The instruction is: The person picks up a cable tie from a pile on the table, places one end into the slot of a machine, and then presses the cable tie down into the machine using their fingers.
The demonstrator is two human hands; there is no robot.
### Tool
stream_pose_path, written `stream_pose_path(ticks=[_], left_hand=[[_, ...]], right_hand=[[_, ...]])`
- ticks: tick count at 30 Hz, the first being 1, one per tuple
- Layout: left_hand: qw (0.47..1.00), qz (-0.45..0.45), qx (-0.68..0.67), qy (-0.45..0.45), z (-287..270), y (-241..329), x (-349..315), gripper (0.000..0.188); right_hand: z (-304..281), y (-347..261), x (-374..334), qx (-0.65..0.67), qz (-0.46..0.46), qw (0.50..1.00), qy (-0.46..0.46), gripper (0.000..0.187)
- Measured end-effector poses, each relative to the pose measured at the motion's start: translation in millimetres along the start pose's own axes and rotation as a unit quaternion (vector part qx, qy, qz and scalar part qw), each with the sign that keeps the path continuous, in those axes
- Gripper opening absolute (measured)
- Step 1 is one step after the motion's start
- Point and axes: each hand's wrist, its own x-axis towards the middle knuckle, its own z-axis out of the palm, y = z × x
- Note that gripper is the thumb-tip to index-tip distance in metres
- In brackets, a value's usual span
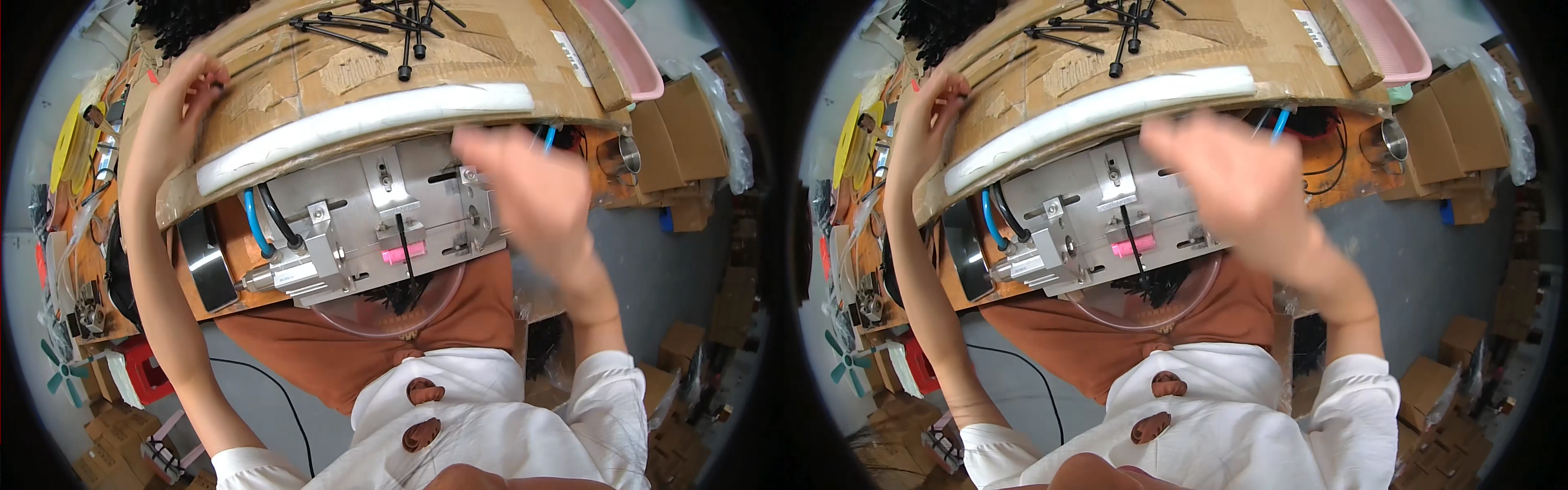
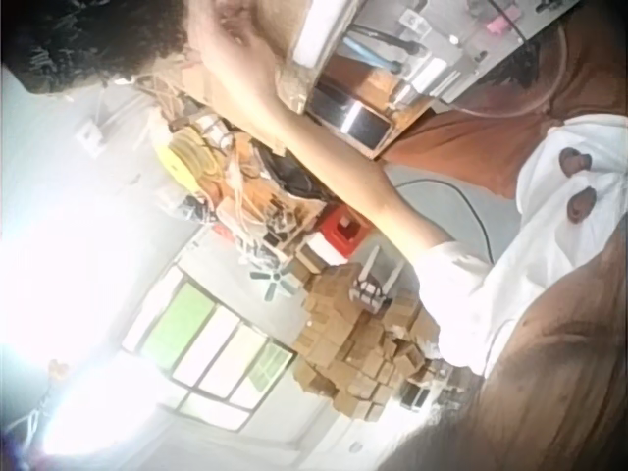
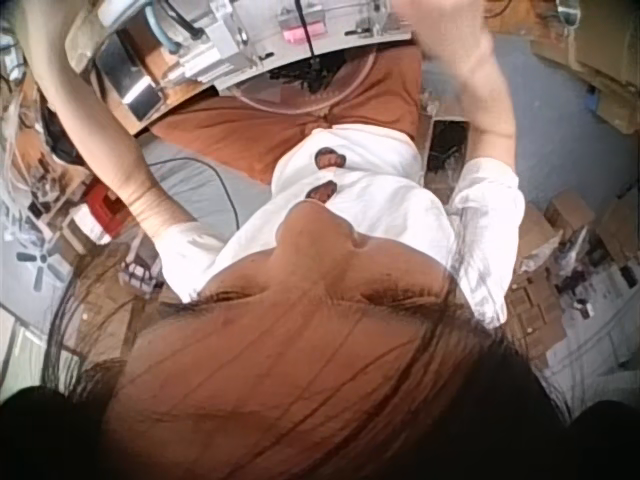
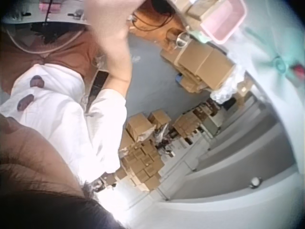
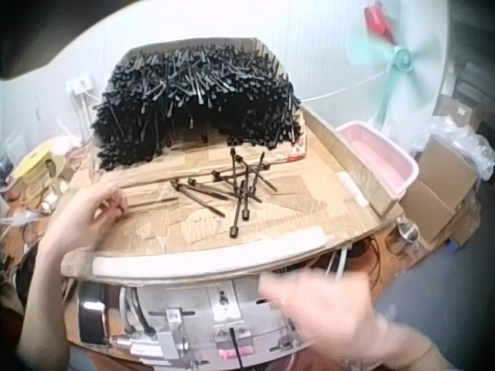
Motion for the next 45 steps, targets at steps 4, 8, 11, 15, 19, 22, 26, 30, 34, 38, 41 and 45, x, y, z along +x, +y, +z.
stream_pose_path(ticks=[4,8,11,15,19,22,26,30,34,38,41,45], left_hand=[[0.998,-0.048,0.008,-0.03,-6,37,-21,0.013],[0.997,-0.064,-0.03,-0.018,-2,53,-34,0.013],[0.994,-0.096,-0.047,0.003,1,59,-39,0.014],[0.994,-0.08,-0.077,-0.015,-4,57,-44,0.014],[0.997,-0.076,-0.033,-0.002,-4,88,-61,0.027],[0.99,-0.067,-0.031,0.116,40,125,-82,0.069],[0.998,-0.06,0.009,0.026,96,185,-141,0.076],[0.996,-0.079,0.021,0.019,146,222,-147,0.066],[0.991,-0.124,0.034,-0.028,162,227,-141,0.073],[0.99,-0.128,0.05,-0.043,165,227,-138,0.071],[0.987,-0.141,0.063,-0.039,165,224,-141,0.071],[0.987,-0.15,0.027,-0.044,160,227,-140,0.074]], right_hand=[[8,105,78,-0.17,-0.016,0.985,0.012,0.016],[40,165,124,-0.122,0.052,0.986,-0.099,0.019],[56,133,158,-0.115,0.213,0.942,-0.234,0.024],[67,97,172,-0.125,0.233,0.929,-0.259,0.023],[61,93,168,-0.049,0.251,0.954,-0.159,0.019],[15,100,162,0.083,0.295,0.944,-0.121,0.02],[-1,93,136,0.454,0.229,0.861,-0.029,0.042],[-32,52,109,0.493,0.238,0.837,-0.021,0.043],[-53,45,88,0.57,0.291,0.767,0.047,0.031],[-47,49,54,0.479,0.168,0.854,0.114,0.027],[-44,16,29,0.327,0.209,0.916,0.1,0.019],[-22,-39,-35,0.219,0.182,0.959,0.009,0.045]])
